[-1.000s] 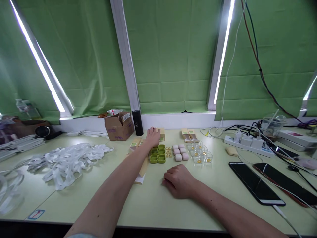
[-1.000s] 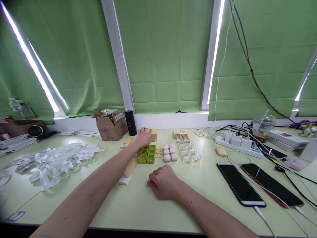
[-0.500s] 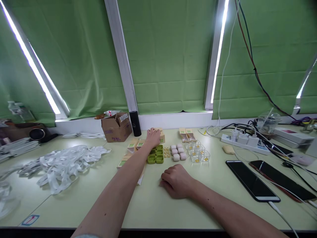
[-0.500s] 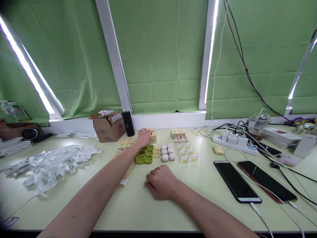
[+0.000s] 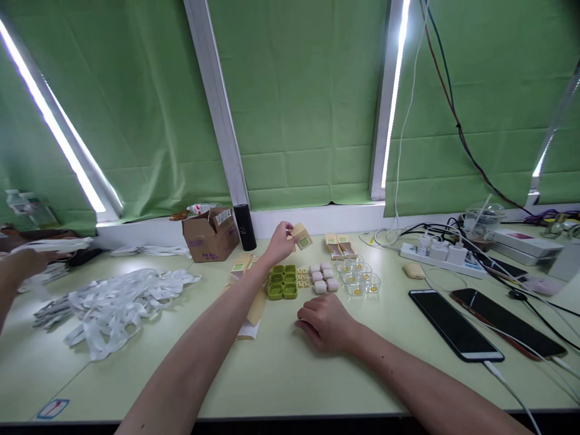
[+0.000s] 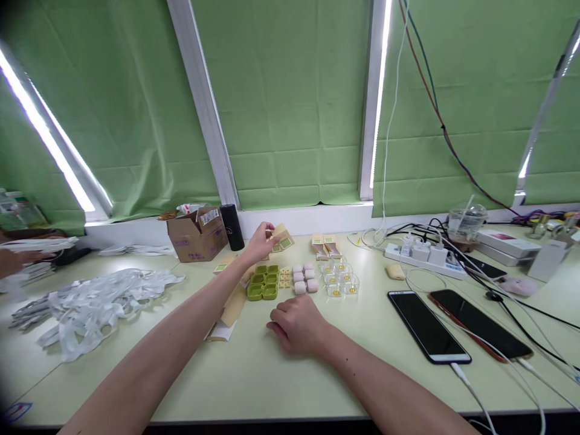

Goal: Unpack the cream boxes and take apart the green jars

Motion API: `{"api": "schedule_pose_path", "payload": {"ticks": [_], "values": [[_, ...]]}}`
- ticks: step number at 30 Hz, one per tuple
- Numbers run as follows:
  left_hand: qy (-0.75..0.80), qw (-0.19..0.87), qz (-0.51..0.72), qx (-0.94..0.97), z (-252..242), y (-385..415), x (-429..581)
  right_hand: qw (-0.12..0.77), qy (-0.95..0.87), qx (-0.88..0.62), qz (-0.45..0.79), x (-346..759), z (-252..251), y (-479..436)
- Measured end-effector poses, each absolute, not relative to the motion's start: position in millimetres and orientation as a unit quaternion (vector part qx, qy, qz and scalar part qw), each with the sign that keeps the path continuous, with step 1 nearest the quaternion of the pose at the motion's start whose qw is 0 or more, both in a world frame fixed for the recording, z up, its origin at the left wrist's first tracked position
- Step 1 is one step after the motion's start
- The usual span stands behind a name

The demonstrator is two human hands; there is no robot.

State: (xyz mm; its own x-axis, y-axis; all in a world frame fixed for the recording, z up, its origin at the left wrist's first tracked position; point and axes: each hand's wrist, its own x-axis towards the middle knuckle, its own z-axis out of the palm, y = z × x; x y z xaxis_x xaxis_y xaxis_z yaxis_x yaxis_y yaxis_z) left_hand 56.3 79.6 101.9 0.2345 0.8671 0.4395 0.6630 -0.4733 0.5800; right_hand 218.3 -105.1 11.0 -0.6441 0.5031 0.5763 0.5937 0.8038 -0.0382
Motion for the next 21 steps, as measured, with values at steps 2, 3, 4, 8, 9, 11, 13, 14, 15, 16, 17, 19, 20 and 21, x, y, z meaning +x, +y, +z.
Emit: {"api": "schedule_pose_path", "payload": {"ticks": [2,3,4,8,9,11,13,14,15,16,17,19,20,21], "values": [[0.469,0.180,0.388,0.773,111.8,63.1,53.1,0.343,-0.885,-0.301,-0.087,224.0,13.6,-101.5],[0.447,0.207,0.406,0.770,114.9,52.6,50.4,0.373,-0.872,-0.303,-0.089,227.1,15.5,-100.1],[0.399,0.276,0.444,0.753,116.7,40.8,47.2,0.406,-0.855,-0.309,-0.090,230.2,17.9,-99.1],[0.299,0.440,0.476,0.701,110.6,-12.5,33.2,0.544,-0.765,-0.340,-0.063,240.8,28.5,-98.5],[0.295,0.467,0.465,0.691,106.6,-24.8,30.5,0.577,-0.739,-0.344,-0.050,242.7,30.6,-98.5],[0.300,0.504,0.450,0.674,97.4,-45.1,26.8,0.623,-0.701,-0.346,-0.016,245.4,33.1,-97.7],[0.307,0.527,0.433,0.664,87.4,-58.3,25.7,0.629,-0.694,-0.348,0.041,246.5,32.9,-95.8],[0.307,0.530,0.432,0.662,82.4,-62.2,25.9,0.617,-0.701,-0.349,0.076,246.5,32.0,-94.5],[0.305,0.532,0.433,0.661,77.6,-64.6,26.7,0.600,-0.711,-0.349,0.112,246.3,30.6,-93.1],[0.305,0.533,0.432,0.661,72.9,-65.9,27.8,0.583,-0.720,-0.350,0.141,246.0,29.0,-91.5],[0.307,0.531,0.435,0.659,68.5,-66.5,29.2,0.569,-0.726,-0.351,0.162,245.6,27.4,-89.9],[0.312,0.524,0.446,0.655,60.7,-66.4,31.7,0.557,-0.727,-0.357,0.185,245.3,25.1,-86.8],[0.313,0.520,0.453,0.653,57.3,-66.3,32.4,0.556,-0.724,-0.359,0.195,245.6,24.7,-85.4],[0.313,0.516,0.458,0.653,54.4,-66.3,32.6,0.552,-0.723,-0.360,0.207,246.2,25.0,-84.3]]}}
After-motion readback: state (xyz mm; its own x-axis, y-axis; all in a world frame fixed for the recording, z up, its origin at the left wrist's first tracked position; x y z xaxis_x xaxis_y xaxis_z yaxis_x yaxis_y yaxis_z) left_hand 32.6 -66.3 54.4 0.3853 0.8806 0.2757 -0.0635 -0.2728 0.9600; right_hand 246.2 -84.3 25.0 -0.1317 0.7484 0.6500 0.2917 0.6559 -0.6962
